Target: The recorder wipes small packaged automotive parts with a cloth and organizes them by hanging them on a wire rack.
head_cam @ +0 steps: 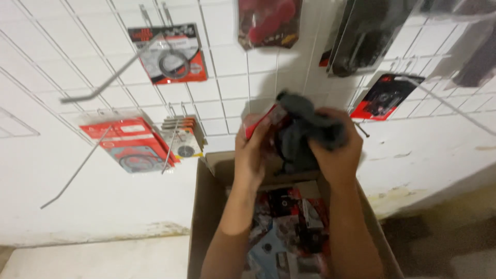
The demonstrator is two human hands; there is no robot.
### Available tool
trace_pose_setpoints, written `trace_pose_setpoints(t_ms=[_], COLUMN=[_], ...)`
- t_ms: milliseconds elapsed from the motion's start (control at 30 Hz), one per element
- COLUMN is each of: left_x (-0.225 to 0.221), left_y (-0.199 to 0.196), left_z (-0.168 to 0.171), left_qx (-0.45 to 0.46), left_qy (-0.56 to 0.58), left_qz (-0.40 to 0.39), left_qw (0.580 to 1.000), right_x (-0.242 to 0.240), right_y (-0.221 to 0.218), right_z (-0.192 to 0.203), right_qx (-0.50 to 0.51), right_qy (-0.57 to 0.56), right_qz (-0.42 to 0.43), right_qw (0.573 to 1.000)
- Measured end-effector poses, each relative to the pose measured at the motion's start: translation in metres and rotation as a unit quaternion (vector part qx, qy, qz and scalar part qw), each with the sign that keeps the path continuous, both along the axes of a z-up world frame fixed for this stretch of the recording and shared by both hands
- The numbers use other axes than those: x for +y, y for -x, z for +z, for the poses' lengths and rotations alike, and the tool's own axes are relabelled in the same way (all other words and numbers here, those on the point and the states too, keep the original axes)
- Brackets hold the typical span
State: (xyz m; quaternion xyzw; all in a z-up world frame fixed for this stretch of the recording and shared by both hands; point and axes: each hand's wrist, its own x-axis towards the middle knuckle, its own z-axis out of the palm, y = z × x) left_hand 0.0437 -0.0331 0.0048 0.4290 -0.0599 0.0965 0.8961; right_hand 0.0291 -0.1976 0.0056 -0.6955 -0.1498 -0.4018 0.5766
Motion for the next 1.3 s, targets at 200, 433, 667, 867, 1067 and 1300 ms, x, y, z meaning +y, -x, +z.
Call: trace_pose_setpoints(t_ms=[200, 433, 667, 867, 1067, 1300], left_x=[0.008, 0.013, -0.001, 0.017, 0.017, 0.029], left_y=[0.018, 0.02, 0.016, 0.023, 0.034, 0.034], left_z=[-0.016, -0.013, -0.054, -0.046, -0.048, -0.02], left_qx=[0.064, 0.114, -0.025, 0.011, -0.017, 0.016], left_qy=[0.115, 0.065, 0.051, 0.204, 0.266, 0.138], left_qz=[-0.13, -0.107, -0.082, -0.141, -0.233, -0.185], left_qw=[0.983, 0.986, 0.995, 0.969, 0.935, 0.973], right_x=[-0.016, -0.017, 0.039, 0.045, 0.047, -0.007], right_y=[0.013, -0.012, 0.032, 0.046, 0.051, 0.006], right_z=[0.008, -0.025, -0.036, -0.022, -0.009, -0.124], right_qx=[0.159, 0.157, 0.151, 0.049, -0.023, 0.265], right_qy=[0.091, 0.162, 0.301, 0.343, 0.219, -0.412], right_qz=[-0.094, -0.205, 0.002, 0.023, 0.11, 0.059], right_qw=[0.979, 0.953, 0.942, 0.938, 0.969, 0.87])
